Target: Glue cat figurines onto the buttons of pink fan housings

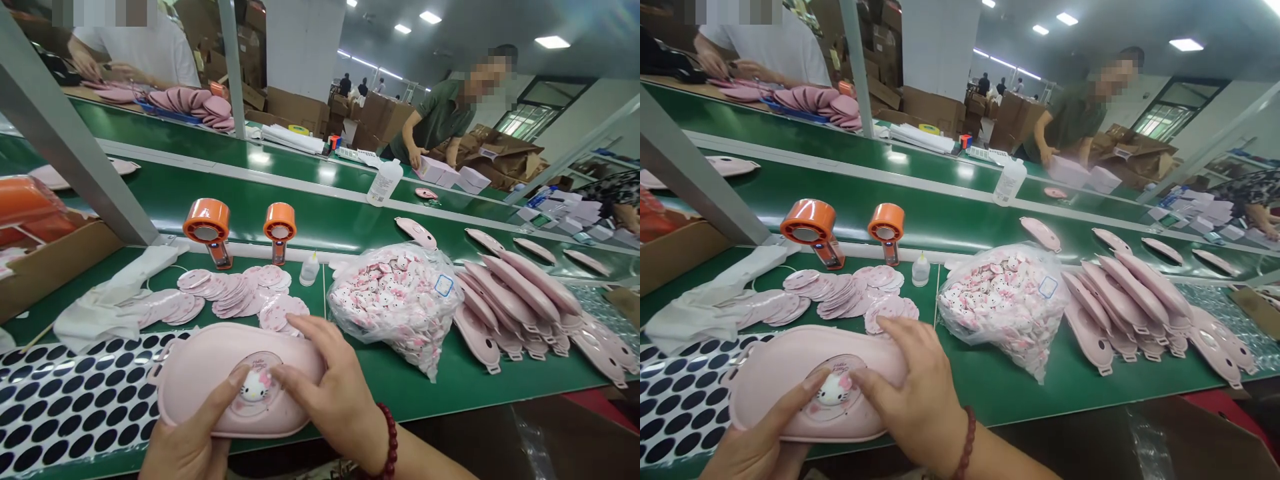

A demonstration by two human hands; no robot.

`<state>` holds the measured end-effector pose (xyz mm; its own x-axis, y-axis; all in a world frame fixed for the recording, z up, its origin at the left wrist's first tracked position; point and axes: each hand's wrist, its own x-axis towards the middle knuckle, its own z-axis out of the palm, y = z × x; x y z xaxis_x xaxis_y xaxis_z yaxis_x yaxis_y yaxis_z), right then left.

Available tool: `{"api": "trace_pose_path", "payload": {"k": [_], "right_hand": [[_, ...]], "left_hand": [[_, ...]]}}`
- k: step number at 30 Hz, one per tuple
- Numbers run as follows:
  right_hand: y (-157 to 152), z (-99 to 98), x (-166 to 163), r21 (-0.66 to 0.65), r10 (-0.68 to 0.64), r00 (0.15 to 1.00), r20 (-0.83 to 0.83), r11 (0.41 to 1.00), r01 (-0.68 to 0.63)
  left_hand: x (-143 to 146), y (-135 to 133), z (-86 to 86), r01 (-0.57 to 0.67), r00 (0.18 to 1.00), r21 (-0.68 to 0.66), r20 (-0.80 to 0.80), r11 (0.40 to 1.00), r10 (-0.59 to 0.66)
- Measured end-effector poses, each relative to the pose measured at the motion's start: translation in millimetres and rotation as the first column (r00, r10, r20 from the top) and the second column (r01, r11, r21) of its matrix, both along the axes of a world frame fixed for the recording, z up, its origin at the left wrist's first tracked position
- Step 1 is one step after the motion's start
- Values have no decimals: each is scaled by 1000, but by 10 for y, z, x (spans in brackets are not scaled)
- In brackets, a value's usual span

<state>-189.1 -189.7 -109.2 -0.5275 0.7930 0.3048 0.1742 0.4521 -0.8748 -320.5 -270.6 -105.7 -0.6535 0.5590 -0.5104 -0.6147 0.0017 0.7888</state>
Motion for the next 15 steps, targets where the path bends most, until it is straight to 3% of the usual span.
{"api": "trace_pose_path", "payload": {"k": [2, 5, 11, 15], "right_hand": [[4, -24, -36, -299, -8, 999, -44, 954, -5], [-11, -54, -89, -429, -50, 994, -101, 903, 2], [-15, -11, -120, -350, -68, 992, -109, 936, 26], [40, 31, -77, -134, -35, 997, 72, 990, 44]], "left_hand": [[-7, -1, -16, 21, 1000, -29, -6, 999, -21], [-7, -18, -44, 28, 999, -50, 27, 998, -27], [18, 0, -85, 1, 998, -40, 58, 999, 1], [-10, 54, -125, 24, 1000, -20, 20, 1000, -23]]}}
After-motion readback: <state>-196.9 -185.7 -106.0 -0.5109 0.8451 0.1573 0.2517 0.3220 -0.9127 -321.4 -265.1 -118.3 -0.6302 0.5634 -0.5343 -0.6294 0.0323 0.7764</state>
